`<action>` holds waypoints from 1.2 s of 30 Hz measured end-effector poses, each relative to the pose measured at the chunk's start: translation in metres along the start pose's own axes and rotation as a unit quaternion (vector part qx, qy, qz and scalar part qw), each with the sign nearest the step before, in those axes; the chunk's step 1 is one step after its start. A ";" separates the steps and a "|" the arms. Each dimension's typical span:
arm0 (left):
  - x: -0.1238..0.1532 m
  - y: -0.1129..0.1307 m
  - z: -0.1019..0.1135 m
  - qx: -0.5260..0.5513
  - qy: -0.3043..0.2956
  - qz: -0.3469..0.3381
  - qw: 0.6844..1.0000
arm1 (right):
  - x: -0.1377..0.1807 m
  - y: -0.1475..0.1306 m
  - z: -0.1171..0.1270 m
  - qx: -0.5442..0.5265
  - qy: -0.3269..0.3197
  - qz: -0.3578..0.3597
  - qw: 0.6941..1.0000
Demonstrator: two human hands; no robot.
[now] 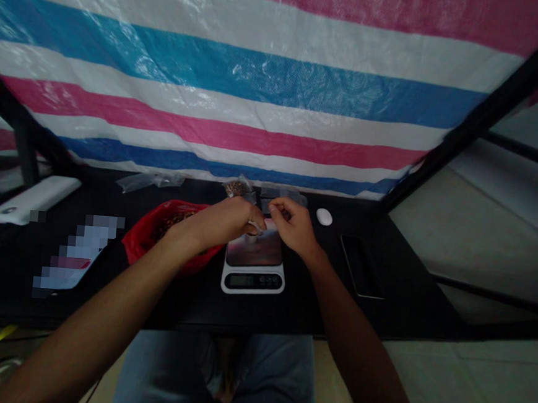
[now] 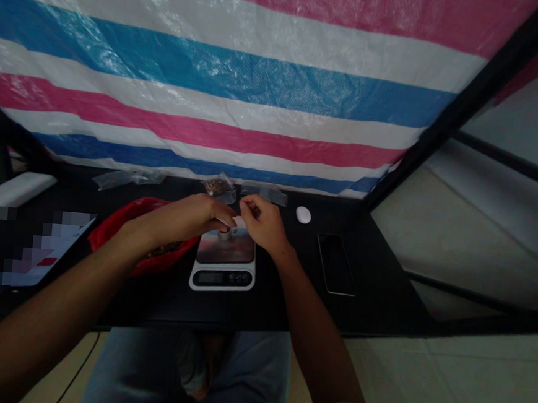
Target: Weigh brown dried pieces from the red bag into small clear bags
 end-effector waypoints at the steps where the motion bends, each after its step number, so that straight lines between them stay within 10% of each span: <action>1: 0.000 -0.002 0.001 -0.004 0.006 0.006 1.000 | 0.000 -0.001 0.000 -0.002 -0.001 0.004 1.000; 7: 0.003 -0.010 0.001 -0.043 0.038 0.030 0.998 | 0.000 0.002 0.000 0.004 -0.018 -0.013 1.000; 16: 0.017 -0.031 -0.010 -0.008 0.045 0.099 0.994 | 0.013 0.007 -0.032 0.151 -0.216 0.020 0.964; 25: 0.085 -0.074 0.020 0.145 0.168 0.165 0.961 | 0.010 -0.008 -0.029 0.121 -0.172 0.029 0.977; 36: 0.138 -0.090 0.022 -0.128 0.000 0.227 0.965 | 0.018 -0.050 -0.122 0.077 -0.192 0.101 0.973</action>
Point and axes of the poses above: each hand's wrist, its own x-axis away from the middle knuckle, its own z-axis out of the back of the hand, y = z × x, the point moved 10 cm from there along -x, towards the middle knuckle, and after that the axes turned 10 degrees about -x, right-handed, at the moved point
